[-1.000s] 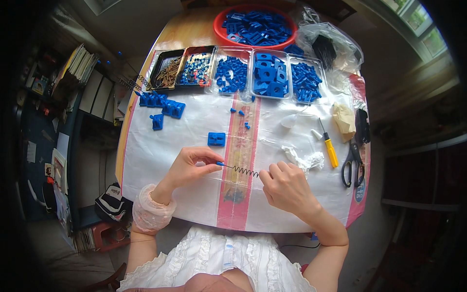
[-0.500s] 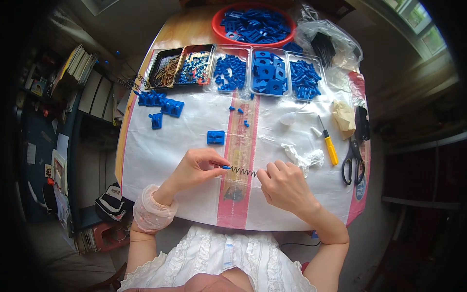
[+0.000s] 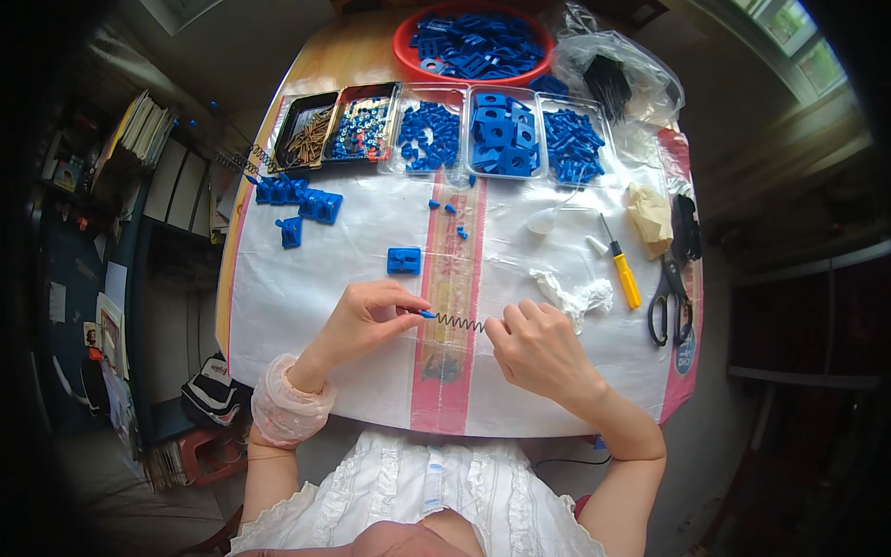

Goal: Manually assemble plastic components and a spring onto a rod, then apply adhesive using a small applicator.

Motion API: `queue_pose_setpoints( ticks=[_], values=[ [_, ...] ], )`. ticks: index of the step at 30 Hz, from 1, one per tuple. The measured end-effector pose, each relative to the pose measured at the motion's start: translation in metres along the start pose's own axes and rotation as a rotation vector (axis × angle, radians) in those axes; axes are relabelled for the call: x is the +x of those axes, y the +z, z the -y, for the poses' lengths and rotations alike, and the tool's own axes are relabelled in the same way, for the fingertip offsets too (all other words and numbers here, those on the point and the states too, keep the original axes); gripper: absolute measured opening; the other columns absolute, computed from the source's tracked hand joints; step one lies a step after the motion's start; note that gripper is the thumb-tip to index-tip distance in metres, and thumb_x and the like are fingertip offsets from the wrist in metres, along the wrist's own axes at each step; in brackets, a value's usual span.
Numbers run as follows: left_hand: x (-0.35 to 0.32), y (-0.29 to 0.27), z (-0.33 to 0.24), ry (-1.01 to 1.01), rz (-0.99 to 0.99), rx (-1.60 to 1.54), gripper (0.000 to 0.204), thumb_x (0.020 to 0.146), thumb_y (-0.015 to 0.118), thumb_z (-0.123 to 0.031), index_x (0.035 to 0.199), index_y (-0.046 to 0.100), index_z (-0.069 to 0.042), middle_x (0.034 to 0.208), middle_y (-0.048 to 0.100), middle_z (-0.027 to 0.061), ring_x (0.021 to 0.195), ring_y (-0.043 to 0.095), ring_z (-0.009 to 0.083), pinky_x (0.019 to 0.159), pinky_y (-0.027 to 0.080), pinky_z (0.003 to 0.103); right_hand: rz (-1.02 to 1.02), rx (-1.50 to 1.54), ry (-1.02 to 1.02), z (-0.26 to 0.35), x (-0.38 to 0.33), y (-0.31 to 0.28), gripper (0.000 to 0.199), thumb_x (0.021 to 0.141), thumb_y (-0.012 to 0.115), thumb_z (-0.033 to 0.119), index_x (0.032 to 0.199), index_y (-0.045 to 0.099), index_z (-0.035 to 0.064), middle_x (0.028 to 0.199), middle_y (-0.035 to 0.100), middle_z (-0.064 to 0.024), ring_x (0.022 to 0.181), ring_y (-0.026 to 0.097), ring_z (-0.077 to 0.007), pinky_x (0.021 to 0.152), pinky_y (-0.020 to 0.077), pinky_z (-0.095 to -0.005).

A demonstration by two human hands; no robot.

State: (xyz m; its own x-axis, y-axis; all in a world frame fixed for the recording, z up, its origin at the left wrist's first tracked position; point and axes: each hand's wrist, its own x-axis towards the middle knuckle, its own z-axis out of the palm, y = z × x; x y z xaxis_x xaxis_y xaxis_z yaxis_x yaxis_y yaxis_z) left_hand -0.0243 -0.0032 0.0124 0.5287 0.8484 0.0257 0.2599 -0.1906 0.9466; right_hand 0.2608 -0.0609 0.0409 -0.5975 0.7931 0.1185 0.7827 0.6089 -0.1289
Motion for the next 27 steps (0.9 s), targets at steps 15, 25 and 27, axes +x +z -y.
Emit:
queue_pose_setpoints(
  ticks=[15, 25, 27],
  values=[
    [0.001, -0.006, 0.001, -0.033, 0.013, 0.12, 0.021, 0.086, 0.081, 0.0, 0.106, 0.082, -0.004, 0.09, 0.074, 0.0114, 0.077, 0.069, 0.0188, 0.068, 0.056, 0.029, -0.057, 0.113, 0.024, -0.005, 0.002, -0.005, 0.019, 0.085, 0.076, 0.014, 0.084, 0.057, 0.0081, 0.082, 0.054, -0.0054, 0.078, 0.06, -0.0226, 0.063, 0.0497, -0.0381],
    [0.002, 0.0, -0.001, 0.014, -0.032, 0.22, 0.017, 0.085, 0.082, -0.003, 0.102, 0.08, -0.001, 0.089, 0.074, 0.013, 0.077, 0.07, 0.0235, 0.068, 0.057, 0.032, -0.061, -0.101, 0.318, -0.055, -0.014, -0.008, 0.006, 0.081, 0.067, 0.0, 0.085, 0.065, 0.0041, 0.088, 0.06, -0.0095, 0.09, 0.064, -0.0271, 0.071, 0.0536, -0.0402],
    [0.001, 0.002, 0.002, 0.041, -0.042, 0.247, 0.018, 0.084, 0.082, -0.001, 0.102, 0.081, -0.002, 0.087, 0.074, 0.0123, 0.075, 0.069, 0.0219, 0.066, 0.055, 0.031, -0.046, -0.159, 0.381, -0.06, -0.014, -0.009, 0.007, 0.081, 0.066, -0.001, 0.086, 0.065, 0.0038, 0.09, 0.062, -0.0103, 0.092, 0.064, -0.0279, 0.074, 0.054, -0.0407]
  ],
)
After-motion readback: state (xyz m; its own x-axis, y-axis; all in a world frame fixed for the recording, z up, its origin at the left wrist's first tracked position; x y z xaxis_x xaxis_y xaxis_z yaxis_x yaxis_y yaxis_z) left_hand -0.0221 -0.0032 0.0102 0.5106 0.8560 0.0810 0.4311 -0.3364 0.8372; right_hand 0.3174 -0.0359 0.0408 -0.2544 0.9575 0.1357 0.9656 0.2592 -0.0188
